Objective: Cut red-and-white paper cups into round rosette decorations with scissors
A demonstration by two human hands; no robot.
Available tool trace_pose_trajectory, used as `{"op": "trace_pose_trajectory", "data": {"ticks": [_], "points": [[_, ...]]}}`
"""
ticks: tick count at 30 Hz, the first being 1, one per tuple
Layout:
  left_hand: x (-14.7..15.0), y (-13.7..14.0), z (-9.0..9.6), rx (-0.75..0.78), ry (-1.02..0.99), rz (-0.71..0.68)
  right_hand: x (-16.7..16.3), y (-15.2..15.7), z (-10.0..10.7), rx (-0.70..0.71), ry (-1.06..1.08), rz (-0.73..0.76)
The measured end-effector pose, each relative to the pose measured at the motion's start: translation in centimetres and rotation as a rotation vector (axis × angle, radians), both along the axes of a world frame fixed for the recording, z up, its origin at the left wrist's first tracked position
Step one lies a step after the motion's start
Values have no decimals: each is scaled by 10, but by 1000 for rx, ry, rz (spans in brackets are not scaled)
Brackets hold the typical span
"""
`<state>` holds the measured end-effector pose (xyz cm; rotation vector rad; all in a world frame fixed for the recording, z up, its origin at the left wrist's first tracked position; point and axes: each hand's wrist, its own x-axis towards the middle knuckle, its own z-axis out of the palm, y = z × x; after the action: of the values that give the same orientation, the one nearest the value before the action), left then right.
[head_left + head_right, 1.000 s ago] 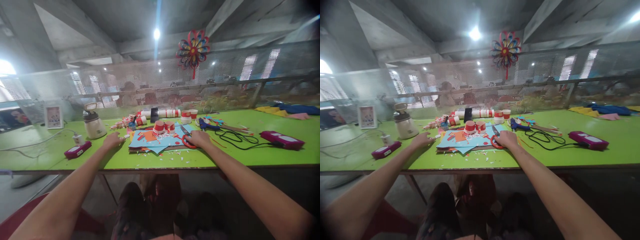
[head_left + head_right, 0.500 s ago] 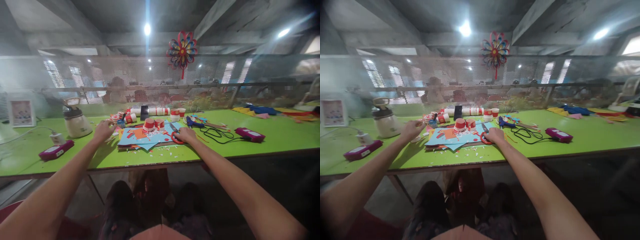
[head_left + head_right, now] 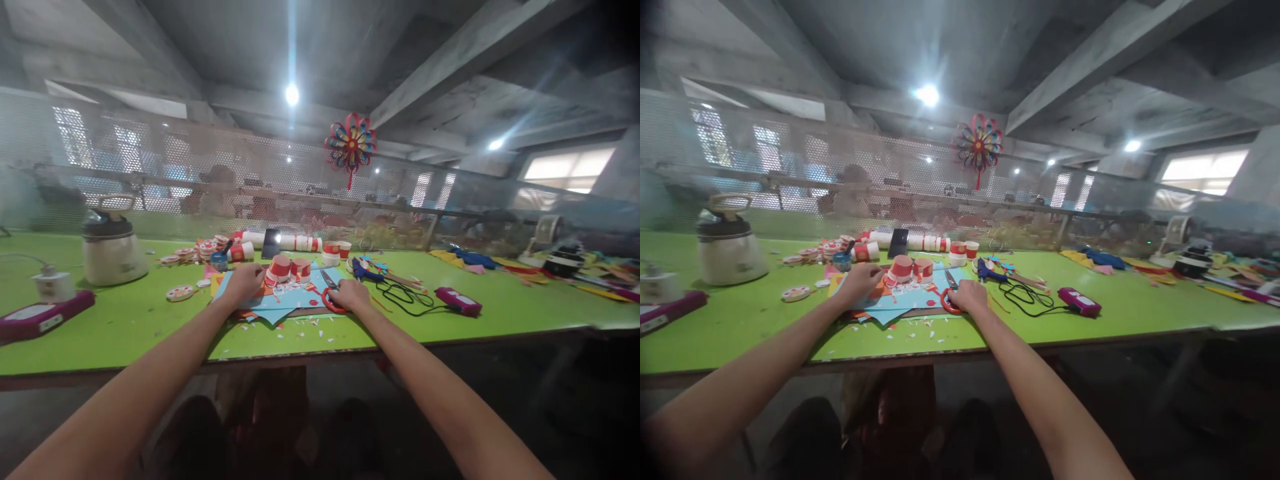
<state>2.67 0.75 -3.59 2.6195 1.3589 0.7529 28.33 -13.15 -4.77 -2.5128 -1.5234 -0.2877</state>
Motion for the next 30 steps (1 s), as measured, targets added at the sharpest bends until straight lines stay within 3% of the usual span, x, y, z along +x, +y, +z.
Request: {"op": "trace_pose_trajectory", "data": {"ticks": [4, 7, 11, 14, 19, 25, 30], "points": [[-3, -3, -5, -2, 40, -13, 1, 2, 10, 134, -21, 30], [-2, -4, -9, -1, 69, -12, 5, 23, 33, 183, -28, 89], [3, -4, -15, -2, 110, -17, 4, 70, 69, 147, 1, 225], [6, -3, -18, -1, 133, -35, -4, 101, 79, 68, 60, 370], [8, -1, -18, 5, 131, -57, -20, 126, 58, -9, 182, 565], [7, -3, -15, -19, 124, -55, -22, 131, 25, 159, 304, 537], [8, -4, -16, -32, 105, -44, 0, 124, 39, 300, 458, 486]]}}
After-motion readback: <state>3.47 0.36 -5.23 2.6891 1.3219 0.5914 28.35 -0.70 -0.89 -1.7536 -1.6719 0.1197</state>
